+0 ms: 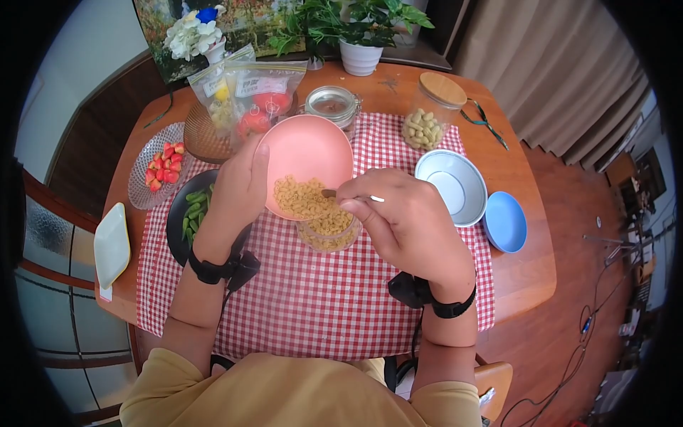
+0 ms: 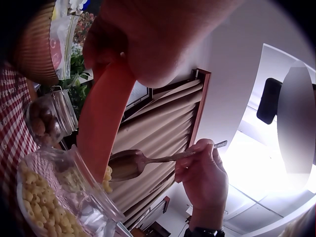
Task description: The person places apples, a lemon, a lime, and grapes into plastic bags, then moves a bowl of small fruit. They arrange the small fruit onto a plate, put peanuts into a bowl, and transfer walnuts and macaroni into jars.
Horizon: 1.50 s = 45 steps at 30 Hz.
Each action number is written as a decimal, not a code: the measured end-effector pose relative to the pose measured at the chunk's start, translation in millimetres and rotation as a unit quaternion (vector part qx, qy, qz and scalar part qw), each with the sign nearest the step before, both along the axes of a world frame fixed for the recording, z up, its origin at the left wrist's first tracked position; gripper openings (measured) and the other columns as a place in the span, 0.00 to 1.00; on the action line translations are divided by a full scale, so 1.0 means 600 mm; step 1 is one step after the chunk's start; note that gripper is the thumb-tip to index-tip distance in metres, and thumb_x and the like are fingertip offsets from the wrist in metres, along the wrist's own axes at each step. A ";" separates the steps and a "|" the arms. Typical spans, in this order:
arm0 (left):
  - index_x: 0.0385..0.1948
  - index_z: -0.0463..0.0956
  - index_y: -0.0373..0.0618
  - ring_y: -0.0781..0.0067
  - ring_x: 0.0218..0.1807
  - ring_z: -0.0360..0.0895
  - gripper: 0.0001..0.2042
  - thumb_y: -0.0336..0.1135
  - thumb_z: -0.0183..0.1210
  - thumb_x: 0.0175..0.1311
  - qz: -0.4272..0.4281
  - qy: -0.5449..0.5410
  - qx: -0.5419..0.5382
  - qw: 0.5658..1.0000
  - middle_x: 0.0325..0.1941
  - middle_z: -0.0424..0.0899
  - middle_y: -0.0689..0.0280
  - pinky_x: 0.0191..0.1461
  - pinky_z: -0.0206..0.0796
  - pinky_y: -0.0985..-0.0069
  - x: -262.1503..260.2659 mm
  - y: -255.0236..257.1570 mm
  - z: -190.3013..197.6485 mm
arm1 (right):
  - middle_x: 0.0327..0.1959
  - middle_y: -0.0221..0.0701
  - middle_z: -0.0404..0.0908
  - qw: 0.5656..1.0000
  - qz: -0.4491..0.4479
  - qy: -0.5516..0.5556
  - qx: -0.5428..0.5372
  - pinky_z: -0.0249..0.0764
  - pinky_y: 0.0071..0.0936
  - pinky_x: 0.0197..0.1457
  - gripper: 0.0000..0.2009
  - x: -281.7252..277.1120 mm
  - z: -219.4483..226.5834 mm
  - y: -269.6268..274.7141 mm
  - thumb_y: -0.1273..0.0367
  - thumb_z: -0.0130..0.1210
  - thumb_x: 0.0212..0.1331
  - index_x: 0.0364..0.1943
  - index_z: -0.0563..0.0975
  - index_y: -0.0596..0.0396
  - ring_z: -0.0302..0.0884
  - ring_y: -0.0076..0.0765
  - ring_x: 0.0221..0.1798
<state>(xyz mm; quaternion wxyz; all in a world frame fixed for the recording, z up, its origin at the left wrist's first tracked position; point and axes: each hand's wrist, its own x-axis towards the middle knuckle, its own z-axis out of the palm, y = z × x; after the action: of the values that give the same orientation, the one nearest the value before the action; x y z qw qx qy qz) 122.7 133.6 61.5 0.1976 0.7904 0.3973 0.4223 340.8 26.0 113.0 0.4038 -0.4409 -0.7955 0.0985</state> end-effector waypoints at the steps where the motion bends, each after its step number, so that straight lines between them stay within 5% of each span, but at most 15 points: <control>1: 0.44 0.71 0.37 0.40 0.40 0.77 0.13 0.37 0.41 0.72 -0.001 -0.004 0.002 1.000 0.36 0.79 0.45 0.43 0.67 0.55 0.000 0.000 0.000 | 0.31 0.37 0.83 1.000 0.001 -0.003 -0.003 0.77 0.34 0.40 0.04 0.000 0.002 -0.003 0.74 0.57 0.56 0.33 0.79 0.60 0.80 0.44 0.35; 20: 0.45 0.71 0.38 0.40 0.41 0.76 0.14 0.38 0.41 0.72 0.003 0.003 0.002 1.000 0.37 0.79 0.45 0.44 0.67 0.54 0.000 0.004 -0.006 | 0.29 0.34 0.80 0.978 0.107 0.157 -0.083 0.72 0.24 0.34 0.05 -0.010 -0.022 0.009 0.72 0.55 0.61 0.33 0.78 0.62 0.78 0.32 0.30; 35: 0.43 0.71 0.37 0.40 0.40 0.76 0.13 0.38 0.41 0.72 0.008 -0.003 0.002 1.000 0.36 0.79 0.45 0.43 0.67 0.55 -0.001 0.004 -0.005 | 0.30 0.36 0.80 0.981 0.050 0.160 -0.100 0.72 0.25 0.32 0.07 0.004 -0.013 0.005 0.75 0.55 0.61 0.28 0.76 0.66 0.77 0.33 0.28; 45: 0.44 0.71 0.38 0.40 0.40 0.76 0.13 0.37 0.42 0.71 0.012 0.004 -0.013 1.000 0.37 0.79 0.45 0.43 0.67 0.54 -0.001 0.005 -0.004 | 0.27 0.33 0.81 0.975 -0.021 0.215 -0.055 0.69 0.21 0.31 0.07 0.017 -0.018 0.009 0.73 0.55 0.62 0.31 0.79 0.65 0.74 0.25 0.26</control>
<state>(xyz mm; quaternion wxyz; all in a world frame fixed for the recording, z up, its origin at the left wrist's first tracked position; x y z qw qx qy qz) 121.9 136.4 59.4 0.2009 0.7850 0.4126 0.4161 350.9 31.6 102.3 0.5426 -0.4476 -0.6737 0.2266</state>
